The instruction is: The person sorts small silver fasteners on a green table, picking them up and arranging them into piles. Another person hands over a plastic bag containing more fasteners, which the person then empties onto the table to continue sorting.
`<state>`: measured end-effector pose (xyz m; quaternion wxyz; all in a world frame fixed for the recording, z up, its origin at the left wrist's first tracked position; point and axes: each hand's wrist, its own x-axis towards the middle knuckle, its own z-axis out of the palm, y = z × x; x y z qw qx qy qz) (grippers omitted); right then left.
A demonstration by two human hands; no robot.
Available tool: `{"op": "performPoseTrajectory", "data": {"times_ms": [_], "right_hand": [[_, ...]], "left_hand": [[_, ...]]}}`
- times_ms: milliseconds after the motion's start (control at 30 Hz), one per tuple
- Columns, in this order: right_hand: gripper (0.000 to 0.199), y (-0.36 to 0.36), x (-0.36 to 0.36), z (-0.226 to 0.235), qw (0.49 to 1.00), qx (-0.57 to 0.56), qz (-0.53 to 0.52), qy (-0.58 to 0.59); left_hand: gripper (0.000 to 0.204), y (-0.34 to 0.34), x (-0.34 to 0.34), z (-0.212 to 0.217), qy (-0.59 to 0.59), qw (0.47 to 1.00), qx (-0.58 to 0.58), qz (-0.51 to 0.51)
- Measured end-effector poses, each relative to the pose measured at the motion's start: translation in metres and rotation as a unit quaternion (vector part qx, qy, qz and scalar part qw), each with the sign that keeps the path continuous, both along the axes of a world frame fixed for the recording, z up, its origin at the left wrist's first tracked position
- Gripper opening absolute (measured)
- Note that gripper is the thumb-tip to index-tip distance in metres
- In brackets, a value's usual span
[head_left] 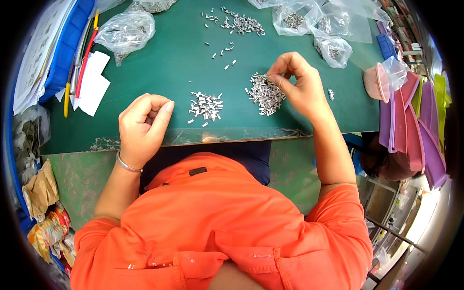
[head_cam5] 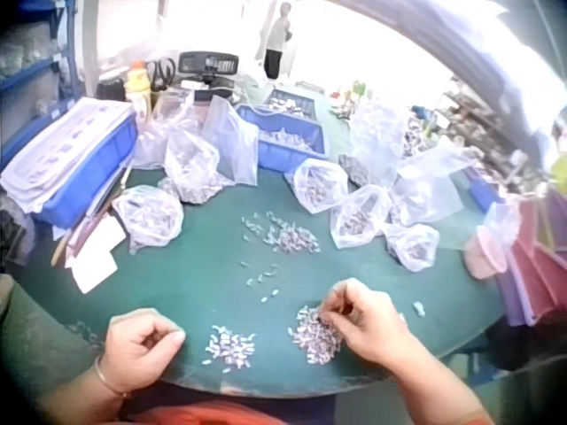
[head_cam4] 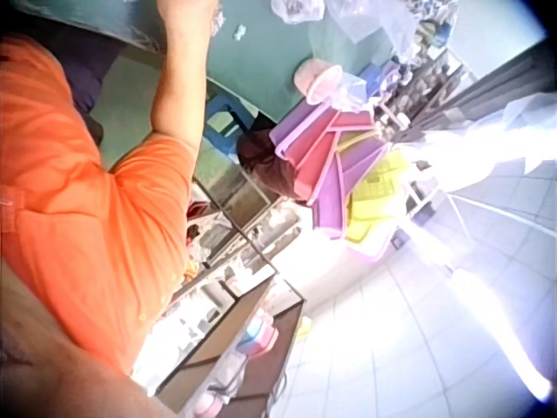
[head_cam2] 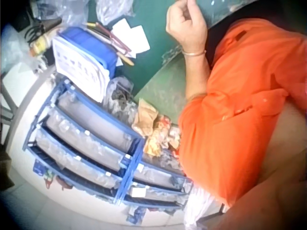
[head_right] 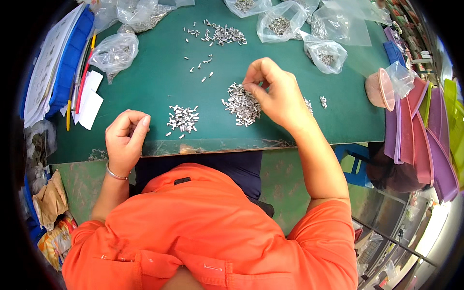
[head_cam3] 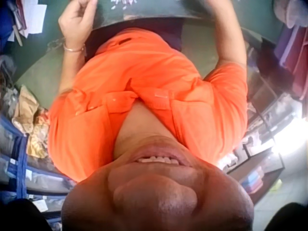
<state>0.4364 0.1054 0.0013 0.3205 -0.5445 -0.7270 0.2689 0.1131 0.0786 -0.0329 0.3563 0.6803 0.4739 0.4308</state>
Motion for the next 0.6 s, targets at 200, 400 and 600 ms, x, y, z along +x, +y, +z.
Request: {"op": "performPoseTrajectory", "data": {"times_ms": [200, 400, 600], "right_hand": [[0.019, -0.007, 0.003, -0.003, 0.998, 0.059, -0.024, -0.017], [0.029, -0.008, -0.005, -0.004, 0.999, 0.027, 0.013, -0.032], [0.021, 0.027, -0.039, -0.003, 0.988, 0.12, 0.076, -0.058]], "left_hand": [[0.006, 0.0, 0.002, 0.002, 0.011, 1.0, 0.005, -0.008], [0.006, 0.0, 0.0, 0.003, 0.017, 1.0, 0.007, -0.011], [0.006, 0.002, 0.001, 0.004, 0.017, 1.0, 0.01, -0.015]]}}
